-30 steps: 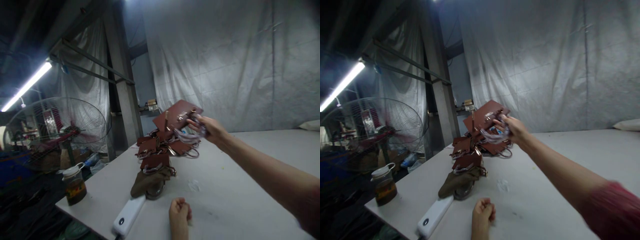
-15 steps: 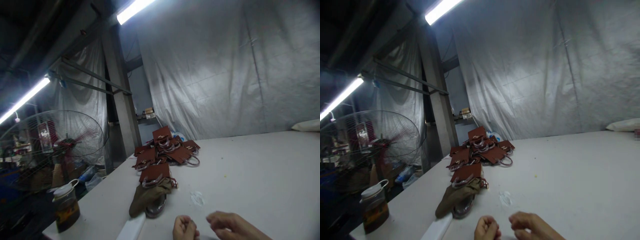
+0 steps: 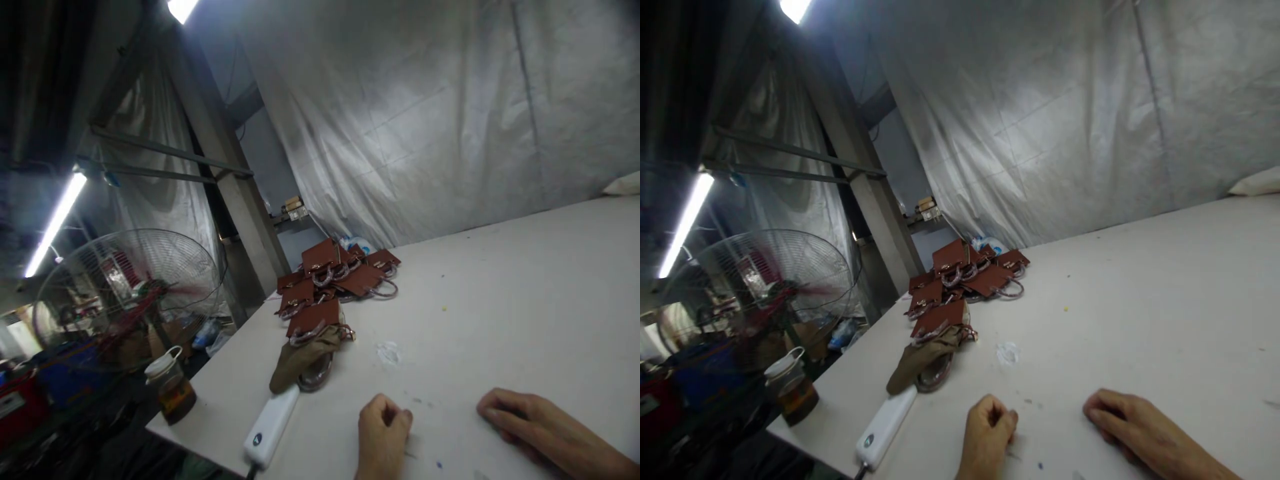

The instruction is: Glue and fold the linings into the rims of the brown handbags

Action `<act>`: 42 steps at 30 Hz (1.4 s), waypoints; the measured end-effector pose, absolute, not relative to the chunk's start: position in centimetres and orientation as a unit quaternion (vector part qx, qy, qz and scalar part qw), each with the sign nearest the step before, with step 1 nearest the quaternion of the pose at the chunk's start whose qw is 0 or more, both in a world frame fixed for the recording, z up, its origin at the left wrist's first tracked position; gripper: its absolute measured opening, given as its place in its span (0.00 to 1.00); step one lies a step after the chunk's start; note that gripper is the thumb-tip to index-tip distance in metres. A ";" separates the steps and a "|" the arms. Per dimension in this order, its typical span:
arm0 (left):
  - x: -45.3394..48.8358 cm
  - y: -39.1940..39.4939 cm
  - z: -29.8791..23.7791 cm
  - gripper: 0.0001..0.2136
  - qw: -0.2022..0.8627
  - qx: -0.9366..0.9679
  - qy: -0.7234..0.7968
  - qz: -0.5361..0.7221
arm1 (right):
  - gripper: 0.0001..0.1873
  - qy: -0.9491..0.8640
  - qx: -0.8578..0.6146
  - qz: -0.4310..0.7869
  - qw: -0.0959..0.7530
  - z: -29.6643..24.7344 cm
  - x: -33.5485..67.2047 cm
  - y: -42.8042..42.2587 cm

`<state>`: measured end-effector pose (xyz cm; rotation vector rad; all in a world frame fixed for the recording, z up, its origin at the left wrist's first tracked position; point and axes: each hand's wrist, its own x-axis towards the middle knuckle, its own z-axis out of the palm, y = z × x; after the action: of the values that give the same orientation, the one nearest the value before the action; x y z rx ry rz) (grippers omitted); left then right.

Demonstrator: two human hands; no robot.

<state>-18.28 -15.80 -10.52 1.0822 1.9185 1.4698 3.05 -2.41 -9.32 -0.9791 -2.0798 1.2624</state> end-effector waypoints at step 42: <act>-19.3 -14.8 7.9 0.17 0.113 0.346 0.627 0.689 | 0.42 -0.615 -0.213 0.696 0.304 -8.7 5.7 -2.6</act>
<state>-19.27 -14.84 7.89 1.0143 1.8395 2.0218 5.74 -2.61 -8.74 -0.5655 -1.6277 1.8432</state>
